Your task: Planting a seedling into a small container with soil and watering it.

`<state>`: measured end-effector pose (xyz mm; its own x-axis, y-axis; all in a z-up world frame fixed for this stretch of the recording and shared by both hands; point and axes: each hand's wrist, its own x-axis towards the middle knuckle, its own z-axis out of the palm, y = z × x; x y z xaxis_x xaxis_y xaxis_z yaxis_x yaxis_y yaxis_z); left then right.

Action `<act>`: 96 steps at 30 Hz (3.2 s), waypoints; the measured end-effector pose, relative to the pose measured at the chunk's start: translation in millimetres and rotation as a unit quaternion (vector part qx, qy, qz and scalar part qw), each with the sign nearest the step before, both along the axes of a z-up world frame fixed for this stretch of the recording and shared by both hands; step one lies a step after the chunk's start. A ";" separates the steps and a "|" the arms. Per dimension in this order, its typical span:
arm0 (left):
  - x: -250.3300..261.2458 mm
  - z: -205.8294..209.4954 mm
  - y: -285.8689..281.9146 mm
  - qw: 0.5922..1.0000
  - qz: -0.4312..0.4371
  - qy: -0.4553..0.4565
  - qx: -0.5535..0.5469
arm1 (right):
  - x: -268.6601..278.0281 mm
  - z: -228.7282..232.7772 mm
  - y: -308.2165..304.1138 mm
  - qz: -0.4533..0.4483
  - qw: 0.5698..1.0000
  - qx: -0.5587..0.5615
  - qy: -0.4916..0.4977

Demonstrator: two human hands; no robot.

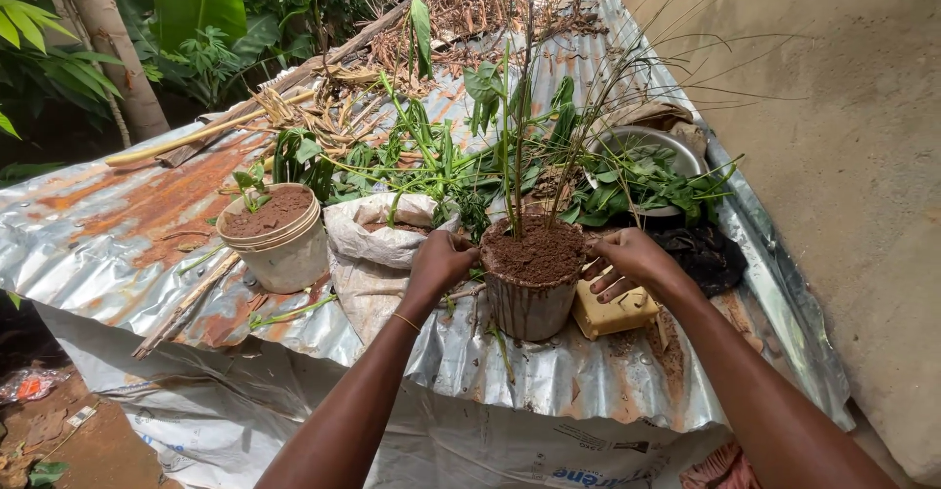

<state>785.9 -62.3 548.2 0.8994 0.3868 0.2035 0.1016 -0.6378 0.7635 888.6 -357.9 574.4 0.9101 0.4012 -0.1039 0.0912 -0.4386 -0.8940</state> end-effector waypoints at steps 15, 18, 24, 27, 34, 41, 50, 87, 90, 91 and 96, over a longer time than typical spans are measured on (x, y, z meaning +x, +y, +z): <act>0.1 -4.6 -9.4 0.999 0.013 0.032 -0.028 | 14.6 -32.6 1.2 -0.001 0.998 0.049 -0.030; -7.0 1.4 -14.3 0.999 0.020 0.031 -0.031 | 21.1 -42.1 2.7 -0.005 0.997 0.073 -0.037; 0.8 -1.9 -16.6 0.998 0.038 0.004 -0.040 | 10.5 -30.2 15.7 -0.041 0.995 0.038 -0.086; -0.8 -1.5 -21.2 0.997 0.059 -0.006 -0.049 | 4.7 -24.4 19.6 -0.055 0.992 -0.005 -0.111; -10.5 11.5 -41.0 0.995 0.091 -0.017 -0.033 | 15.6 -16.4 18.9 -0.056 0.985 -0.057 -0.150; -4.2 -7.0 -33.9 0.993 0.107 0.012 -0.045 | 32.3 -16.8 9.6 -0.028 0.994 0.001 -0.106; -17.0 -6.4 -28.9 0.996 0.073 0.015 -0.040 | 40.6 -14.4 -5.3 0.042 0.995 0.095 -0.010; -45.8 -14.3 -8.4 0.850 -0.173 -0.324 0.377 | 31.2 -15.4 13.0 -0.040 0.996 0.036 -0.077; -46.6 -8.7 -7.7 0.846 -0.186 -0.322 0.383 | 29.8 -16.1 14.1 -0.045 0.995 0.034 -0.081; -46.8 -6.4 -7.3 0.845 -0.188 -0.317 0.388 | 29.3 -15.9 14.8 -0.048 0.995 0.032 -0.085; -36.5 -7.5 0.1 0.846 -0.196 -0.285 0.407 | 32.4 -21.0 19.6 -0.064 0.992 0.024 -0.103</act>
<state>749.4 -62.3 540.7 0.5917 -0.3941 0.7033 -0.4756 -0.8750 -0.0902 921.0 -338.3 553.4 0.9536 0.2817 0.1062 0.2210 -0.4156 -0.8823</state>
